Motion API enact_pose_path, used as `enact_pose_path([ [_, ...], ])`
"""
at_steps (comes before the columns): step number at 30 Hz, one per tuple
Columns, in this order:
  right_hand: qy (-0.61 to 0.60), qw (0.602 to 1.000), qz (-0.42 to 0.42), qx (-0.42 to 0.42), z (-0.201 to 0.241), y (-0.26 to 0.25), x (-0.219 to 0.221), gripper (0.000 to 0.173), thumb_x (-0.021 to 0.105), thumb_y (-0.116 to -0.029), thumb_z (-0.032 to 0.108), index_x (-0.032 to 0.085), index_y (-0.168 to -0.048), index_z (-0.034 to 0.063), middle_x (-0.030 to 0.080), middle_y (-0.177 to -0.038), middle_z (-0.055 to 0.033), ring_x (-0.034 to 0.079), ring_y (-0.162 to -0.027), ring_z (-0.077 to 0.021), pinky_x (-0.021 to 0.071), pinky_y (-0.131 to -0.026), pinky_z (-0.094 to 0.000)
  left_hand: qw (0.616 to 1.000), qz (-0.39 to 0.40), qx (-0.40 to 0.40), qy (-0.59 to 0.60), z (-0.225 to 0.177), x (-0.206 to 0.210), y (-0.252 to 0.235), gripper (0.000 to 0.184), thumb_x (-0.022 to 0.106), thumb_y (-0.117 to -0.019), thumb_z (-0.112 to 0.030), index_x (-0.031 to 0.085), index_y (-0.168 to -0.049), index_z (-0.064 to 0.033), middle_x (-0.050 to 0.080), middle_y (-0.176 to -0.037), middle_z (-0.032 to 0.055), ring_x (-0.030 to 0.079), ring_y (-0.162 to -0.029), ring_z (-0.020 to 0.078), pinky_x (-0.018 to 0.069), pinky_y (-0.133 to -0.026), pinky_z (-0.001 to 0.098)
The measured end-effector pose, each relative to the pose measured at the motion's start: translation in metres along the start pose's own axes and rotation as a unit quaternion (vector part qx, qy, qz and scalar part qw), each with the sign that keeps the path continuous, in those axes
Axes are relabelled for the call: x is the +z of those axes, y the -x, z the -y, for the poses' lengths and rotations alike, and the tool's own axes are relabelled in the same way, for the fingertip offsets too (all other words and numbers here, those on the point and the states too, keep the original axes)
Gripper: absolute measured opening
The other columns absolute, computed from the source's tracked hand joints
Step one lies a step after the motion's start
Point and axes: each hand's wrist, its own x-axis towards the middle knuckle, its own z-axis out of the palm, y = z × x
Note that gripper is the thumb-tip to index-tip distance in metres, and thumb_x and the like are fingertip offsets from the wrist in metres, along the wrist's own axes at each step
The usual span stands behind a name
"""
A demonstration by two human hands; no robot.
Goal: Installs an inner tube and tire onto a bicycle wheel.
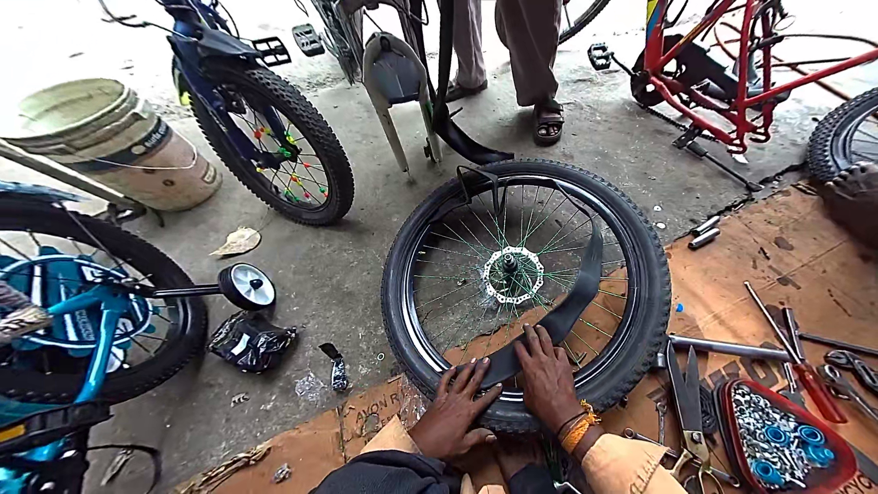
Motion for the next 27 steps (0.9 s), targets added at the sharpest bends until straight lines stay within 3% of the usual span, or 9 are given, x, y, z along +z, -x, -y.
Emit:
enact_pose_path([
  [3,-0.020,0.999,-0.039,0.004,-0.003,0.000,0.005,0.051,0.058,-0.0947,0.016,0.057,-0.145,0.0224,0.036,-0.164,-0.0108,0.033,-0.150,-0.0363,0.0444,-0.104,-0.0554,0.999,-0.042,0.013,-0.013,-0.001,0.008,0.004,0.091,0.056,-0.0919,-0.070,0.026,-0.164,-0.0214,0.011,-0.173,0.0113,0.011,-0.159,0.0329,0.0112,-0.120,0.0682],
  [7,-0.072,0.970,-0.228,-0.034,-0.008,0.006,0.020,0.033,0.055,-0.0961,0.021,0.074,-0.124,0.0202,0.059,-0.146,-0.0119,0.060,-0.130,-0.0346,0.0602,-0.083,-0.0466,0.995,-0.096,0.016,-0.018,0.002,0.011,0.005,0.101,0.055,-0.0898,-0.073,0.023,-0.164,-0.0131,0.016,-0.171,0.0140,0.020,-0.157,0.0297,0.0183,-0.121,0.0631],
  [9,-0.097,0.960,-0.258,-0.047,-0.010,0.003,0.024,0.028,0.053,-0.0997,0.024,0.076,-0.113,0.0154,0.062,-0.142,-0.0127,0.060,-0.131,-0.0332,0.0597,-0.089,-0.0446,0.995,-0.093,0.022,-0.031,0.002,0.011,0.005,0.089,0.051,-0.0923,-0.073,0.028,-0.163,-0.0240,0.014,-0.172,0.0133,0.018,-0.157,0.0314,0.0182,-0.120,0.0639],
  [11,-0.106,0.960,-0.251,-0.066,-0.014,-0.002,0.026,0.032,0.050,-0.1042,0.030,0.074,-0.116,0.0139,0.061,-0.143,-0.0126,0.054,-0.138,-0.0316,0.0549,-0.101,-0.0429,0.996,-0.080,0.024,-0.040,0.001,0.014,0.005,0.076,0.049,-0.0949,-0.070,0.033,-0.160,-0.0348,0.013,-0.172,0.0105,0.014,-0.158,0.0322,0.0166,-0.120,0.0655],
  [14,-0.107,0.955,-0.245,-0.125,-0.019,-0.005,0.022,0.042,0.053,-0.0949,0.014,0.068,-0.134,0.0135,0.056,-0.149,-0.0115,0.044,-0.147,-0.0299,0.0450,-0.114,-0.0422,0.997,-0.063,0.000,-0.038,-0.002,0.010,0.003,0.076,0.051,-0.0948,-0.069,0.036,-0.159,-0.0309,0.012,-0.173,0.0103,0.012,-0.159,0.0324,0.0139,-0.121,0.0648],
  [17,-0.076,0.938,-0.299,-0.157,-0.021,-0.008,0.016,0.047,0.062,-0.0859,0.002,0.068,-0.132,0.0090,0.060,-0.144,-0.0118,0.050,-0.142,-0.0290,0.0499,-0.109,-0.0415,0.998,-0.055,-0.019,-0.039,-0.006,0.008,0.003,0.082,0.053,-0.0936,-0.069,0.036,-0.160,-0.0233,0.012,-0.173,0.0111,0.012,-0.159,0.0321,0.0136,-0.122,0.0640],
  [20,-0.058,0.946,-0.289,-0.136,-0.023,-0.012,0.012,0.038,0.064,-0.0854,-0.003,0.076,-0.119,0.0115,0.067,-0.135,-0.0096,0.053,-0.139,-0.0278,0.0487,-0.111,-0.0430,0.999,-0.041,-0.021,-0.021,-0.006,0.005,0.003,0.083,0.054,-0.0939,-0.068,0.035,-0.160,-0.0215,0.011,-0.172,0.0122,0.010,-0.159,0.0324,0.0110,-0.124,0.0621],
  [23,-0.066,0.967,-0.224,-0.097,-0.029,-0.004,-0.005,0.024,0.062,-0.0898,0.000,0.077,-0.103,0.0130,0.072,-0.122,-0.0067,0.059,-0.132,-0.0262,0.0514,-0.107,-0.0445,0.999,-0.051,-0.007,0.000,-0.004,0.001,0.003,0.076,0.059,-0.0933,-0.065,0.049,-0.151,-0.0160,0.017,-0.171,0.0157,0.013,-0.158,0.0341,0.0107,-0.126,0.0583],
  [27,-0.077,0.992,-0.060,-0.075,-0.029,0.033,-0.015,0.027,0.052,-0.0944,0.001,0.068,-0.116,0.0065,0.068,-0.123,-0.0130,0.062,-0.125,-0.0307,0.0561,-0.095,-0.0448,0.994,-0.104,0.024,0.008,0.001,0.001,0.010,0.068,0.062,-0.0954,-0.059,0.063,-0.131,-0.0010,0.029,-0.167,0.0171,0.025,-0.156,0.0308,0.0179,-0.127,0.0526],
])
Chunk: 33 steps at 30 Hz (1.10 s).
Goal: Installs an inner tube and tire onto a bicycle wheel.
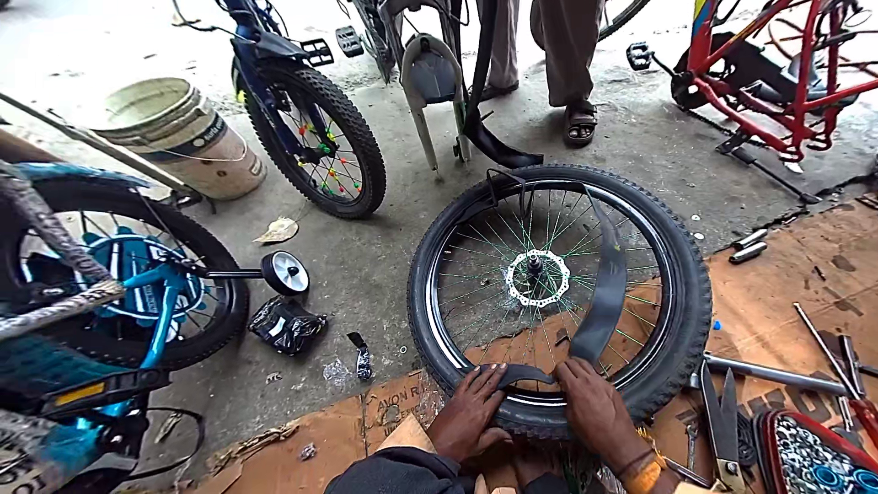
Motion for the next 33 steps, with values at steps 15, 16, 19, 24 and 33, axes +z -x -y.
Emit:
enact_pose_path([
  [15,0.080,0.980,0.174,-0.047,0.001,0.039,0.019,0.050,0.070,-0.0856,0.017,0.057,-0.130,-0.0022,0.057,-0.134,-0.0222,0.052,-0.131,-0.0393,0.0468,-0.103,-0.0511,0.994,0.109,-0.006,-0.013,-0.011,-0.012,-0.020,0.038,0.072,-0.0896,-0.019,0.060,-0.118,0.0027,0.061,-0.125,0.0223,0.058,-0.123,0.0376,0.0475,-0.106,0.0484],
  [16,0.088,0.976,0.196,-0.041,0.005,0.034,0.013,0.047,0.070,-0.0851,0.015,0.058,-0.127,-0.0021,0.058,-0.130,-0.0217,0.053,-0.128,-0.0391,0.0476,-0.101,-0.0509,0.992,0.129,-0.005,-0.013,-0.012,-0.015,-0.023,0.036,0.071,-0.0895,-0.016,0.059,-0.117,0.0034,0.062,-0.122,0.0234,0.060,-0.120,0.0390,0.0491,-0.103,0.0499],
  [19,0.086,0.961,0.261,-0.016,0.015,0.021,0.006,0.040,0.069,-0.0865,0.014,0.061,-0.122,-0.0019,0.062,-0.125,-0.0213,0.057,-0.124,-0.0385,0.0474,-0.101,-0.0509,0.981,0.195,-0.005,-0.018,-0.011,-0.025,-0.031,0.033,0.069,-0.0915,-0.017,0.060,-0.117,0.0024,0.064,-0.116,0.0235,0.065,-0.110,0.0418,0.0537,-0.090,0.0576],
  [24,0.104,0.941,0.322,0.026,0.031,0.016,-0.002,0.028,0.066,-0.0886,0.017,0.065,-0.110,-0.0019,0.067,-0.114,-0.0224,0.064,-0.114,-0.0383,0.0491,-0.098,-0.0512,0.975,0.221,0.010,-0.031,-0.008,-0.027,-0.034,0.028,0.067,-0.0934,-0.023,0.061,-0.111,-0.0018,0.068,-0.102,0.0214,0.068,-0.097,0.0422,0.0537,-0.080,0.0610],
  [33,-0.211,0.977,0.025,-0.009,-0.040,0.004,-0.005,0.031,0.059,-0.1001,0.031,0.071,-0.121,0.0115,0.073,-0.115,-0.0065,0.069,-0.108,-0.0200,0.0547,-0.099,-0.0425,0.985,0.159,0.060,-0.016,0.009,-0.009,-0.028,0.057,0.070,-0.0931,-0.035,0.053,-0.146,-0.0221,0.060,-0.130,0.0178,0.058,-0.122,0.0386,0.0486,-0.100,0.0568],
])
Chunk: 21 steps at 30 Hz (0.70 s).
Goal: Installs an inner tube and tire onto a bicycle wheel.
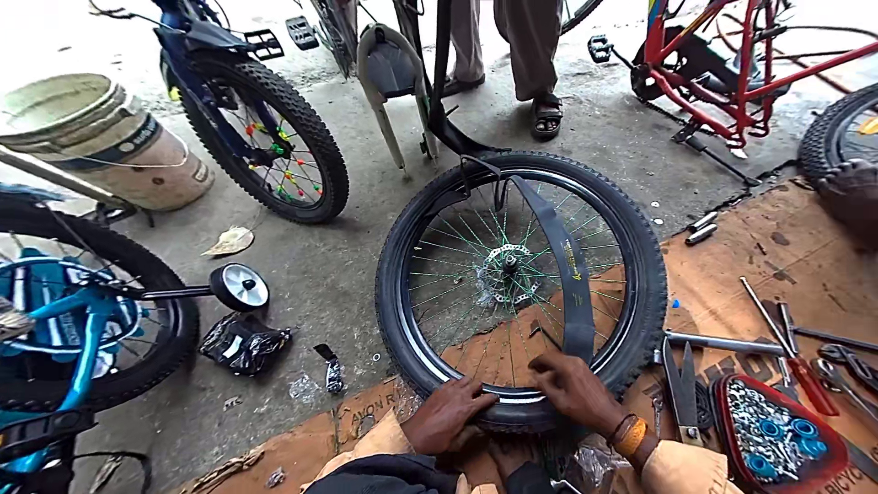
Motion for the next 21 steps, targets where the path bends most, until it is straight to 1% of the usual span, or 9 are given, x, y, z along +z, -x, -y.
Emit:
enact_pose_path([
  [2,0.088,0.974,-0.208,-0.025,-0.026,-0.003,-0.010,0.028,0.059,-0.0927,0.013,0.076,-0.114,0.0141,0.072,-0.121,-0.0050,0.068,-0.114,-0.0222,0.0562,-0.097,-0.0468,1.000,-0.017,-0.002,-0.016,0.002,0.001,0.001,0.065,0.069,-0.0928,-0.039,0.046,-0.153,-0.0317,0.059,-0.132,0.0188,0.056,-0.123,0.0401,0.0448,-0.101,0.0601],
  [3,0.128,0.961,-0.243,-0.013,-0.039,-0.006,-0.021,0.035,0.061,-0.0878,0.006,0.075,-0.119,0.0140,0.068,-0.130,-0.0080,0.062,-0.124,-0.0274,0.0524,-0.102,-0.0521,0.999,-0.026,-0.008,-0.026,0.001,0.001,0.003,0.066,0.068,-0.0925,-0.042,0.044,-0.154,-0.0348,0.060,-0.131,0.0184,0.057,-0.122,0.0395,0.0416,-0.102,0.0621],
  [6,0.196,0.956,-0.201,0.085,-0.062,-0.013,-0.039,0.064,0.069,-0.0818,0.000,0.059,-0.143,0.0151,0.049,-0.153,-0.0171,0.051,-0.137,-0.0385,0.0496,-0.105,-0.0566,0.996,-0.004,-0.080,-0.050,0.003,-0.005,0.012,0.078,0.062,-0.0902,-0.064,0.038,-0.158,-0.0336,0.062,-0.133,0.0171,0.060,-0.123,0.0363,0.0377,-0.109,0.0613],
  [9,0.246,0.951,-0.171,0.075,-0.068,-0.017,-0.038,0.072,0.074,-0.0787,0.003,0.058,-0.145,0.0240,0.044,-0.158,-0.0136,0.053,-0.134,-0.0373,0.0547,-0.096,-0.0522,0.985,0.059,-0.143,-0.071,0.011,-0.017,0.012,0.103,0.055,-0.0831,-0.083,0.030,-0.162,-0.0216,0.062,-0.139,0.0154,0.058,-0.130,0.0329,0.0315,-0.119,0.0554],
  [11,0.280,0.948,-0.146,0.039,-0.073,-0.021,-0.033,0.072,0.075,-0.0765,0.004,0.061,-0.141,0.0334,0.038,-0.162,-0.0075,0.044,-0.142,-0.0372,0.0558,-0.088,-0.0532,0.988,0.074,-0.119,-0.068,0.017,-0.017,0.012,0.094,0.057,-0.0857,-0.079,0.033,-0.161,-0.0269,0.063,-0.137,0.0151,0.058,-0.130,0.0333,0.0331,-0.117,0.0562],
  [13,0.278,0.951,-0.135,-0.017,-0.079,-0.025,-0.031,0.059,0.071,-0.0819,0.004,0.069,-0.132,0.0360,0.037,-0.165,0.0012,0.033,-0.151,-0.0334,0.0509,-0.098,-0.0566,0.994,0.061,-0.063,-0.062,0.022,-0.015,0.013,0.076,0.059,-0.0926,-0.067,0.040,-0.158,-0.0333,0.062,-0.137,0.0164,0.057,-0.129,0.0358,0.0381,-0.110,0.0590],
  [14,0.266,0.953,-0.137,-0.047,-0.081,-0.025,-0.031,0.046,0.067,-0.0855,0.005,0.074,-0.123,0.0312,0.041,-0.162,0.0037,0.032,-0.152,-0.0310,0.0482,-0.103,-0.0569,0.996,0.048,-0.046,-0.064,0.024,-0.016,0.015,0.070,0.061,-0.0941,-0.062,0.043,-0.156,-0.0344,0.061,-0.136,0.0174,0.057,-0.127,0.0372,0.0397,-0.108,0.0600],
  [17,0.248,0.958,-0.109,-0.089,-0.067,-0.005,-0.035,0.019,0.060,-0.0926,0.008,0.076,-0.100,0.0148,0.061,-0.144,0.0012,0.042,-0.147,-0.0254,0.0456,-0.110,-0.0513,0.995,0.020,-0.063,-0.070,0.034,-0.028,0.032,0.060,0.071,-0.0925,-0.046,0.052,-0.149,-0.0368,0.062,-0.133,0.0176,0.056,-0.127,0.0386,0.0355,-0.112,0.0627],
  [21,0.196,0.975,-0.050,-0.091,-0.023,0.030,-0.018,0.026,0.050,-0.1037,0.021,0.072,-0.112,0.0105,0.072,-0.122,-0.0066,0.059,-0.131,-0.0245,0.0488,-0.109,-0.0424,0.979,-0.066,-0.162,-0.104,0.067,-0.047,0.068,0.064,0.082,-0.0803,-0.021,0.063,-0.139,-0.0368,0.057,-0.147,0.0108,0.046,-0.143,0.0357,0.0236,-0.118,0.0689],
])
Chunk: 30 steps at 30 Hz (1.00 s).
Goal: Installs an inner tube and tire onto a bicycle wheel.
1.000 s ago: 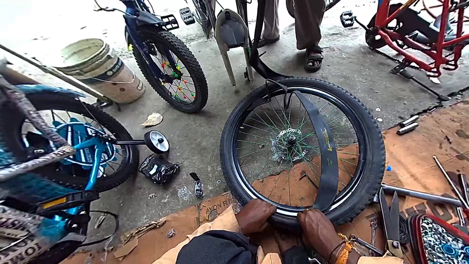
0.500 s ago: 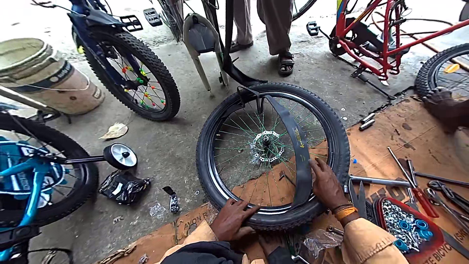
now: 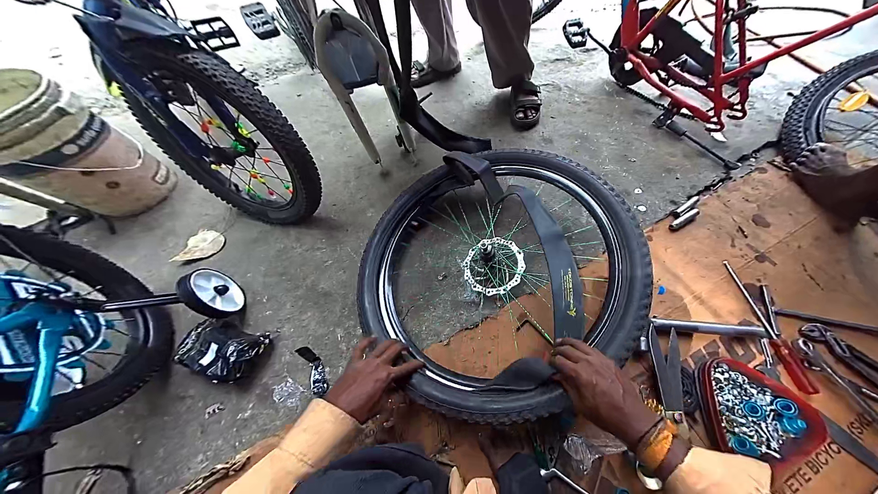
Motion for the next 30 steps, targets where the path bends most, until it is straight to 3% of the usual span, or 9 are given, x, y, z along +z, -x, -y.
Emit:
enact_pose_path([
  [2,-0.029,0.999,-0.011,0.007,0.029,0.000,0.008,0.026,0.052,-0.0988,0.011,0.072,-0.116,0.0116,0.071,-0.121,-0.0078,0.062,-0.126,-0.0260,0.0550,-0.101,-0.0422,0.997,-0.006,-0.032,0.069,0.011,-0.007,0.005,0.062,0.077,-0.0803,-0.017,0.063,-0.141,-0.0245,0.044,-0.159,0.0102,0.039,-0.148,0.0336,0.0312,-0.117,0.0621],
  [4,-0.060,0.998,-0.006,0.020,0.052,-0.010,0.017,0.027,0.052,-0.0977,0.009,0.072,-0.114,0.0127,0.070,-0.122,-0.0074,0.063,-0.125,-0.0258,0.0574,-0.096,-0.0416,0.981,-0.068,0.033,0.178,-0.004,-0.005,0.005,0.044,0.070,-0.0831,-0.026,0.069,-0.126,-0.0180,0.046,-0.157,0.0072,0.049,-0.141,0.0304,0.0451,-0.110,0.0569],
  [6,-0.097,0.995,0.004,0.034,0.071,-0.026,0.026,0.025,0.050,-0.1026,0.017,0.072,-0.114,0.0121,0.067,-0.127,-0.0095,0.060,-0.129,-0.0271,0.0551,-0.100,-0.0424,0.952,-0.118,0.131,0.249,-0.043,0.006,0.001,0.033,0.069,-0.0897,-0.039,0.074,-0.118,-0.0232,0.048,-0.157,0.0079,0.041,-0.147,0.0311,0.0390,-0.115,0.0607],
  [9,-0.108,0.993,-0.004,0.054,0.095,-0.047,0.043,0.027,0.051,-0.1017,0.018,0.072,-0.117,0.0088,0.065,-0.133,-0.0146,0.054,-0.135,-0.0315,0.0481,-0.110,-0.0445,0.962,-0.110,0.171,0.180,-0.087,0.027,-0.005,0.055,0.061,-0.0930,-0.062,0.061,-0.141,-0.0349,0.032,-0.166,0.0134,0.024,-0.155,0.0359,0.0225,-0.122,0.0637],
  [13,-0.052,0.996,0.002,0.076,0.103,-0.061,0.046,0.034,0.054,-0.0923,0.000,0.071,-0.120,0.0060,0.066,-0.134,-0.0127,0.054,-0.137,-0.0300,0.0487,-0.109,-0.0442,0.988,-0.093,0.049,0.114,-0.080,0.044,-0.007,0.079,0.064,-0.0863,-0.071,0.062,-0.137,-0.0093,0.034,-0.164,0.0178,0.031,-0.153,0.0360,0.0241,-0.123,0.0581],
  [17,0.006,0.999,-0.024,0.048,0.104,-0.053,0.055,0.028,0.052,-0.0934,0.003,0.072,-0.113,0.0032,0.068,-0.131,-0.0140,0.058,-0.133,-0.0305,0.0515,-0.105,-0.0436,0.994,0.001,0.031,0.106,-0.059,0.025,-0.001,0.073,0.070,-0.0902,-0.055,0.058,-0.140,-0.0026,0.037,-0.162,0.0193,0.033,-0.152,0.0355,0.0224,-0.125,0.0518],
  [23,0.053,0.997,-0.027,0.050,0.090,-0.054,0.057,0.060,0.063,-0.0858,0.000,0.057,-0.145,0.0066,0.040,-0.161,-0.0161,0.032,-0.153,-0.0346,0.0396,-0.117,-0.0477,0.995,-0.002,0.038,0.088,-0.056,0.023,0.000,0.071,0.072,-0.0914,-0.043,0.053,-0.144,-0.0003,0.038,-0.162,0.0188,0.036,-0.150,0.0335,0.0251,-0.125,0.0506],
  [27,-0.011,0.997,-0.057,0.052,0.064,-0.066,0.054,0.038,0.060,-0.0900,-0.001,0.072,-0.124,0.0112,0.047,-0.158,-0.0086,0.033,-0.152,-0.0273,0.0430,-0.116,-0.0424,0.996,-0.051,0.048,0.059,-0.058,0.031,-0.003,0.074,0.072,-0.0887,-0.052,0.056,-0.143,-0.0038,0.038,-0.163,0.0159,0.039,-0.149,0.0314,0.0248,-0.123,0.0565],
  [30,-0.001,0.995,-0.076,0.060,0.064,-0.062,0.048,0.022,0.056,-0.0977,0.009,0.076,-0.108,0.0121,0.069,-0.128,-0.0062,0.054,-0.137,-0.0242,0.0488,-0.109,-0.0387,0.998,-0.004,0.037,0.055,-0.060,0.024,-0.005,0.077,0.069,-0.0909,-0.054,0.052,-0.146,-0.0031,0.037,-0.163,0.0159,0.037,-0.150,0.0313,0.0165,-0.125,0.0594],
])
